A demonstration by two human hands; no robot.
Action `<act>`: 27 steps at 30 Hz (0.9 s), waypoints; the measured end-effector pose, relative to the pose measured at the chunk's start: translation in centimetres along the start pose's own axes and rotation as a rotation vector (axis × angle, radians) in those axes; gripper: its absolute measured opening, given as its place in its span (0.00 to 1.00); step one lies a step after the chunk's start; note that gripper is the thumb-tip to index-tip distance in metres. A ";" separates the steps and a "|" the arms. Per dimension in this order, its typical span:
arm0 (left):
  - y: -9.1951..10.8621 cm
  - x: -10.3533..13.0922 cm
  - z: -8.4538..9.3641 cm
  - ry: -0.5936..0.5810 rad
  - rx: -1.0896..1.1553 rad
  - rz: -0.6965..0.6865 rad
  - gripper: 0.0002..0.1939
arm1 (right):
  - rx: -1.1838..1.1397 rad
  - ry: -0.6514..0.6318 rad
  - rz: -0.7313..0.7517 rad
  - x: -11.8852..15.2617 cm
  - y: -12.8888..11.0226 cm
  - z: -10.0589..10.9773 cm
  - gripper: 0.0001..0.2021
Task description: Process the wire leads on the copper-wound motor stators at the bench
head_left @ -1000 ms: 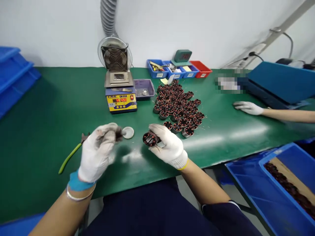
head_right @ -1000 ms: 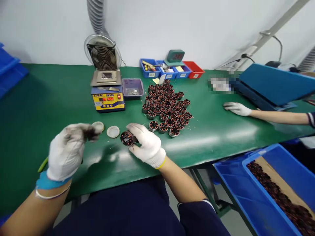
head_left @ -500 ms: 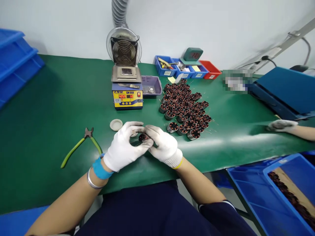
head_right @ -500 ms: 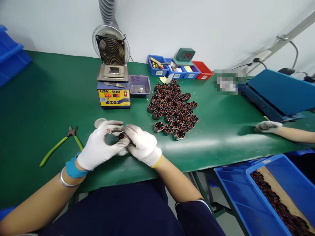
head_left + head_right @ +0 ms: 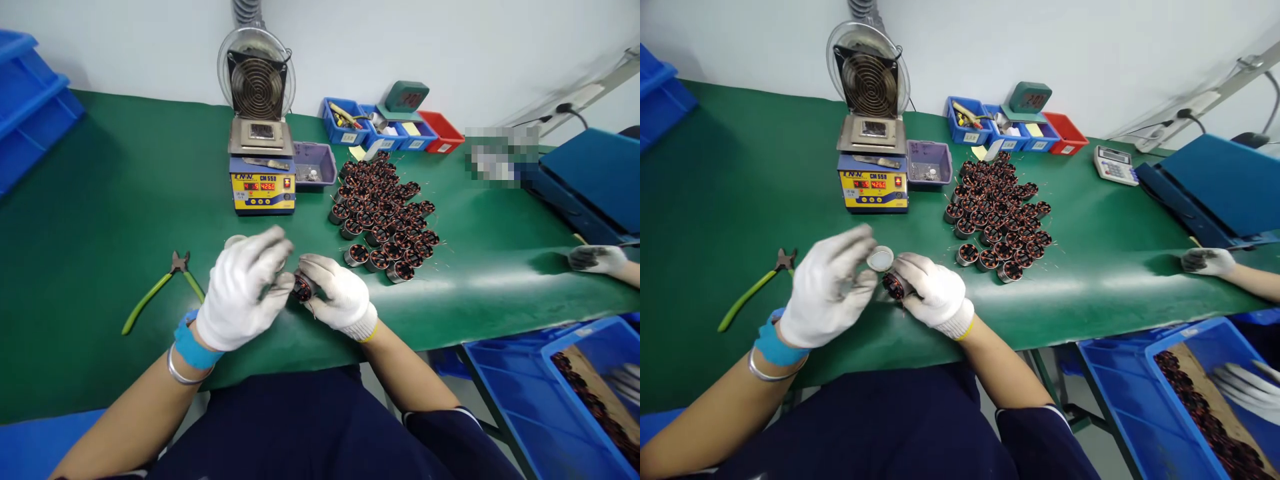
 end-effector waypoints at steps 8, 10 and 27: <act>-1.4 0.9 1.1 -0.056 0.515 0.231 0.09 | -0.068 0.125 -0.061 0.0 0.8 1.6 0.26; -1.9 1.2 0.3 -0.080 0.418 0.316 0.06 | -0.082 0.116 -0.069 -0.1 0.8 1.4 0.26; -2.6 1.2 1.8 0.426 0.513 0.418 0.07 | -0.199 -0.040 -0.113 -0.8 -0.3 0.1 0.22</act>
Point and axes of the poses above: each hand's wrist, its own x-axis away from the middle knuckle, its own z-axis out of the back of the hand, y = z × x, the point moved 5 cm from there along -x, towards the middle knuckle, and after that the axes turned 5 degrees about -z, right-handed, at the moved point
